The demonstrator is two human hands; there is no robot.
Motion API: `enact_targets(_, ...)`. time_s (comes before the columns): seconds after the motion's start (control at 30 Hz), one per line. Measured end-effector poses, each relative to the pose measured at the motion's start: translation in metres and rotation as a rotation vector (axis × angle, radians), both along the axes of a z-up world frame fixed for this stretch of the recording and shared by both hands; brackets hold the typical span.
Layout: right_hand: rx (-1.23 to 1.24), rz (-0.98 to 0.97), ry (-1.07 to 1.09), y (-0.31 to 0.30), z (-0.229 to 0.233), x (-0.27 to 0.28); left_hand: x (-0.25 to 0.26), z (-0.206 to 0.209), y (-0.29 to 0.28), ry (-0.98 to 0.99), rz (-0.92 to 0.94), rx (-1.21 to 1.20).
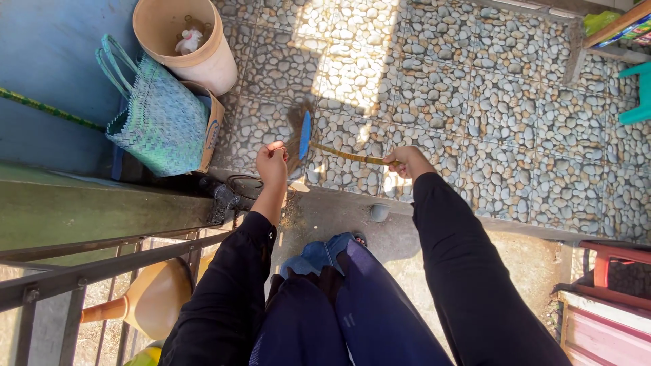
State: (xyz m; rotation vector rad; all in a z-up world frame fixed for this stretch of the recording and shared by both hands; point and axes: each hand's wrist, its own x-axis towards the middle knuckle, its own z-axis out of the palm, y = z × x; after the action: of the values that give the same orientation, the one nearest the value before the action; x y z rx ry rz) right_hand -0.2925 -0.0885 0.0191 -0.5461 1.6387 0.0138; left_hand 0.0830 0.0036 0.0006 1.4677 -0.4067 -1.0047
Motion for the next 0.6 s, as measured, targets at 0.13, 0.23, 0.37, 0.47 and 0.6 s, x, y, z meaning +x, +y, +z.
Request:
enact_targets(0.13, -0.039, -0.008, 0.121, -0.018, 0.034, -0.020, -0.030, 0.008, -0.010, -0.017, -0.058, -0.080)
enact_targets(0.23, -0.209, -0.016, 0.264, -0.015, 0.081, 0.000, -0.043, 0.007, -0.016, 0.015, -0.062, -0.100)
enact_targets(0.37, -0.428, 0.138, 0.295, 0.003, 0.140, 0.047, -0.054, 0.015, -0.018, 0.050, -0.110, -0.091)
enact_targets(0.47, -0.455, 0.101, 0.119, 0.014, 0.145, 0.069, -0.064, 0.023, -0.020, 0.024, -0.128, -0.074)
enact_targets(0.6, -0.340, -0.027, -0.196, 0.030, 0.118, 0.101, -0.073, 0.016, -0.017, 0.026, -0.107, -0.070)
